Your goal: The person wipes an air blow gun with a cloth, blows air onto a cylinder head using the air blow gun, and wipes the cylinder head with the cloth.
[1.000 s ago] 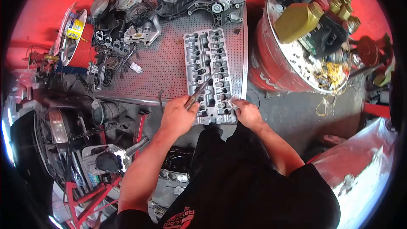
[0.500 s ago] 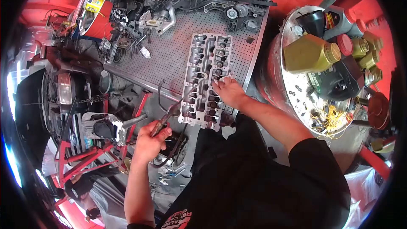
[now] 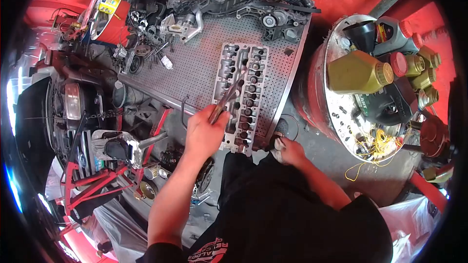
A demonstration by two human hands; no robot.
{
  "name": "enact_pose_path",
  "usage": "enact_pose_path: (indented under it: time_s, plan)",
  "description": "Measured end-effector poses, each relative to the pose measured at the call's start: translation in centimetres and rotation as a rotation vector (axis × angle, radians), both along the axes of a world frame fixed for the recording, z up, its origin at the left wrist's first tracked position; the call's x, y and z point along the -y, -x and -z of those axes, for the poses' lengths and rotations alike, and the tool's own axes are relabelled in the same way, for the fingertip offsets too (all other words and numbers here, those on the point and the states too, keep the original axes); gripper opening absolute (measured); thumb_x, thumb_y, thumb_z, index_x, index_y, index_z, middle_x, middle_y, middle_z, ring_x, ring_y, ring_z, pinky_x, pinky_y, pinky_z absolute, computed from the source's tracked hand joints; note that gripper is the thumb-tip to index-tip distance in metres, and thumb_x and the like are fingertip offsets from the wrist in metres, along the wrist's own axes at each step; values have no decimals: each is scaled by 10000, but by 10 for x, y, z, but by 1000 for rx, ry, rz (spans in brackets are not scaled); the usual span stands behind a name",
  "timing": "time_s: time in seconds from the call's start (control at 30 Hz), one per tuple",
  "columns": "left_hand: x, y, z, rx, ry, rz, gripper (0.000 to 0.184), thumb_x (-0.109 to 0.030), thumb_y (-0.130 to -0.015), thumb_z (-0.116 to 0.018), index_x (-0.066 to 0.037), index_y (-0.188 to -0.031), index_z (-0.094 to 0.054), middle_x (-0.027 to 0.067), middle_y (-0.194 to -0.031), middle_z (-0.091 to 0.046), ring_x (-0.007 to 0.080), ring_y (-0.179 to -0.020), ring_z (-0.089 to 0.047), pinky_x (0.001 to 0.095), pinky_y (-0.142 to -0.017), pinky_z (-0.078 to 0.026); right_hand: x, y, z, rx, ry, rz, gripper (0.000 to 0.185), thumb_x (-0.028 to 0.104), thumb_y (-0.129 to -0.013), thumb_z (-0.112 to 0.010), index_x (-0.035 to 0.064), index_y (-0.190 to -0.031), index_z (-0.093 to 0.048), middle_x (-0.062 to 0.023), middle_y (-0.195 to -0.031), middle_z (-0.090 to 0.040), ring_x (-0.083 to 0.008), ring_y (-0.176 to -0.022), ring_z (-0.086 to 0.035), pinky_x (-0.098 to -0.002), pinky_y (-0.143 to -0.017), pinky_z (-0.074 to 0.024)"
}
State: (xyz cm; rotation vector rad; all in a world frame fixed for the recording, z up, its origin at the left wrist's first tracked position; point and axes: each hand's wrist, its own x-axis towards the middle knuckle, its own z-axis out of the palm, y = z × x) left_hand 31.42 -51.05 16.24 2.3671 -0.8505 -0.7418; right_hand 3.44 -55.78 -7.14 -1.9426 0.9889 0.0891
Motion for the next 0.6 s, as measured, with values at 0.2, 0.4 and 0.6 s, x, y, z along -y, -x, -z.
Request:
enact_pose_path:
  time_s: [0.2, 0.4, 0.6]
  plan:
    - [58, -42, 69, 293, 38, 47, 252, -271, -895, -683, -22, -933, -701, 118, -653, -657, 261, -604, -642, 393, -627, -509, -7, 59, 27, -218, -164, 143, 304, 146, -826, -595, 82, -1122, -619, -243, -1005, -682, -453, -947, -653, -535, -821, -523]
    - [73, -26, 41, 131, -106, 4, 286, -278, -863, -687, 3, -910, -695, 252, -821, -682, 414, -828, -678, 445, -779, -525, 11, 73, 19, -209, -117, 326, 345, 101, -819, -545, 71, -1154, -618, -258, -1014, -680, -467, -974, -644, -534, -844, -513]
    - [71, -36, 55, 125, -55, 1, 262, -278, -877, -697, -18, -894, -726, 79, -643, -663, 185, -567, -618, 361, -586, -497, 12, 82, 29, -172, -116, 375, 350, 132, -826, -571, 74, -1169, -614, -255, -1004, -683, -465, -975, -647, -508, -855, -515]
